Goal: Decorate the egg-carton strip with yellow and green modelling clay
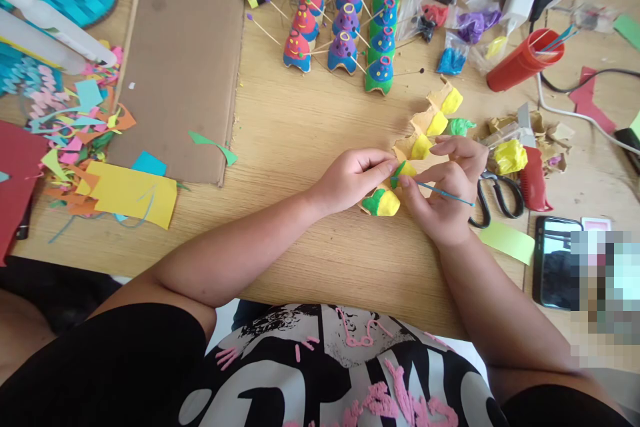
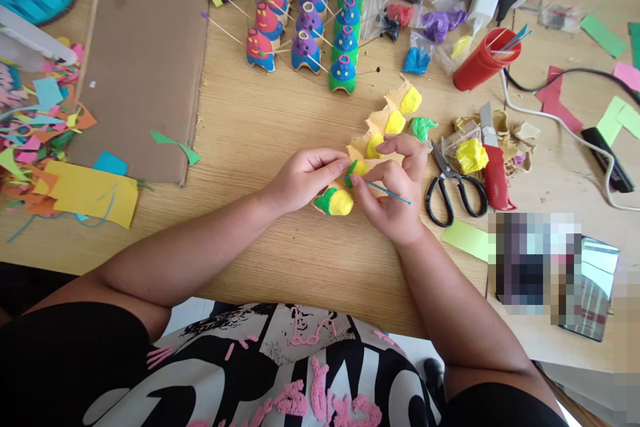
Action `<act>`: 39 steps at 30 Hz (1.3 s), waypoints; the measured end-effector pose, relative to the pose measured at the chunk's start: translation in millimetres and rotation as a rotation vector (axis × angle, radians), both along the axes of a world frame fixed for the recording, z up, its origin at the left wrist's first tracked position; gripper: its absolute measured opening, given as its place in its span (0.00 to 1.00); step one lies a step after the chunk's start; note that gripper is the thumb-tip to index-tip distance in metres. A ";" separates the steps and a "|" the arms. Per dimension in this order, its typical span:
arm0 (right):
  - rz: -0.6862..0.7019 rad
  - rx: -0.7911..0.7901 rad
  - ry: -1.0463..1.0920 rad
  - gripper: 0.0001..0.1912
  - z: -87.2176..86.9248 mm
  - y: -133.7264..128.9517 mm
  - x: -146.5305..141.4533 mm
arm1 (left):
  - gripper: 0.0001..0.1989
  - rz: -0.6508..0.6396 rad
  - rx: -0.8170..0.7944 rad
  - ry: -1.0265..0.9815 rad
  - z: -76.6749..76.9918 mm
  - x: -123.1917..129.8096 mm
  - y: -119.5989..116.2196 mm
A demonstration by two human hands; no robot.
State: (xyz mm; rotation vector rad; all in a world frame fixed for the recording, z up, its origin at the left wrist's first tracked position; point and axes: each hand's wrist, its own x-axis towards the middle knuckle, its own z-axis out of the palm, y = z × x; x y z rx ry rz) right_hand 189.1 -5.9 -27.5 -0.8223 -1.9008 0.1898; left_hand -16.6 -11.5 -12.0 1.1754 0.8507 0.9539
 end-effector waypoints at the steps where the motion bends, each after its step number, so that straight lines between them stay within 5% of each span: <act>1: 0.006 -0.020 0.011 0.12 -1.4 0.2 0.6 | 0.26 0.003 0.005 0.005 0.5 0.0 0.1; 19: -0.012 -0.058 0.059 0.11 -3.2 -0.5 2.8 | 0.22 0.001 0.069 0.020 5.1 -0.1 -1.2; 27: -0.025 -0.073 0.080 0.07 -4.0 0.3 1.5 | 0.22 -0.047 -0.035 0.003 4.3 -1.8 -3.4; 39: -0.148 -0.122 0.011 0.07 -6.3 -4.0 1.4 | 0.20 -0.014 0.136 0.063 2.9 -2.5 -3.3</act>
